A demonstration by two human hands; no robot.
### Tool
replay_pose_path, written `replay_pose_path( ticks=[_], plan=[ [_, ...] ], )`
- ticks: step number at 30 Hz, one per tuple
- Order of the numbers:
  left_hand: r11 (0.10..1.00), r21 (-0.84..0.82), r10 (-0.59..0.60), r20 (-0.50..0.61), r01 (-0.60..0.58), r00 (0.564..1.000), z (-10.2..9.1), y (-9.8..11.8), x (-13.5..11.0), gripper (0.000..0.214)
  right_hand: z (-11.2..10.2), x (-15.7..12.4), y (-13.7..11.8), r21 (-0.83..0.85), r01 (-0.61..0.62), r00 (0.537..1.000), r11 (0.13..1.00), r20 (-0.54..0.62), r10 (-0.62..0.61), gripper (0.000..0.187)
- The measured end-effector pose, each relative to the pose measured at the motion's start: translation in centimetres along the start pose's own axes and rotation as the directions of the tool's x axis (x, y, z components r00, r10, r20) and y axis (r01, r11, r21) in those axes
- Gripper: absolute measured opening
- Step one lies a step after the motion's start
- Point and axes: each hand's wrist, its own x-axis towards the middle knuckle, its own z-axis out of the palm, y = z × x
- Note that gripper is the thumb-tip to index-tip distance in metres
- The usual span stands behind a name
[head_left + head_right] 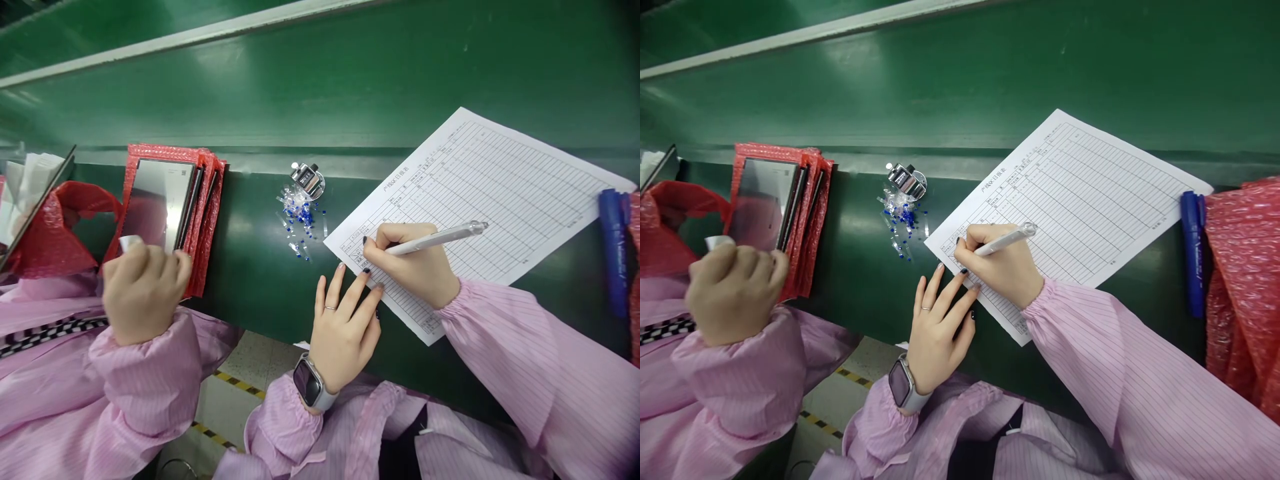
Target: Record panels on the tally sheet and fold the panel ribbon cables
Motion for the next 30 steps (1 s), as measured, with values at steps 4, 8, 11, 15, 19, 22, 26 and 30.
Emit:
replay_pose_path(
  ticks=[4,8,11,15,19,22,26,30],
  plan=[
    [1.000,-0.002,0.002,-0.008,-0.002,1.000,0.04,-0.08,-0.09,0.044,0.01,-0.08,0.00,-0.002,0.004,1.000,1.000,-0.008,-0.004,0.037],
    [1.000,-0.005,0.001,-0.004,-0.001,1.000,0.00,-0.12,-0.12,0.044,-0.01,0.06,-0.03,0.018,0.006,1.000,1.000,0.001,-0.006,0.038],
    [1.000,-0.004,-0.001,-0.004,0.001,1.000,0.03,-0.14,-0.09,0.044,0.01,0.11,0.04,0.006,0.013,1.000,1.000,0.002,-0.013,0.037],
    [1.000,-0.002,-0.002,-0.008,0.002,1.000,0.13,-0.18,-0.05,0.044,0.06,0.04,0.14,-0.016,0.010,1.000,1.000,-0.016,-0.011,0.037],
    [1.000,0.002,0.001,-0.005,-0.001,1.000,0.13,-0.13,-0.05,0.044,0.03,-0.02,0.12,0.014,0.007,1.000,1.000,-0.014,-0.007,0.038],
    [1.000,0.003,0.003,-0.007,-0.003,1.000,0.08,-0.12,0.00,0.044,-0.02,-0.02,0.10,0.027,0.002,1.000,1.000,-0.012,-0.002,0.038],
    [1.000,0.004,0.002,-0.006,-0.001,1.000,0.05,-0.16,0.02,0.044,-0.01,0.03,0.06,0.013,0.012,1.000,1.000,-0.015,-0.012,0.038],
    [1.000,0.004,0.001,-0.006,-0.001,1.000,0.05,-0.17,-0.06,0.044,0.02,0.10,0.03,0.010,0.013,1.000,1.000,-0.009,-0.013,0.037]
  ],
)
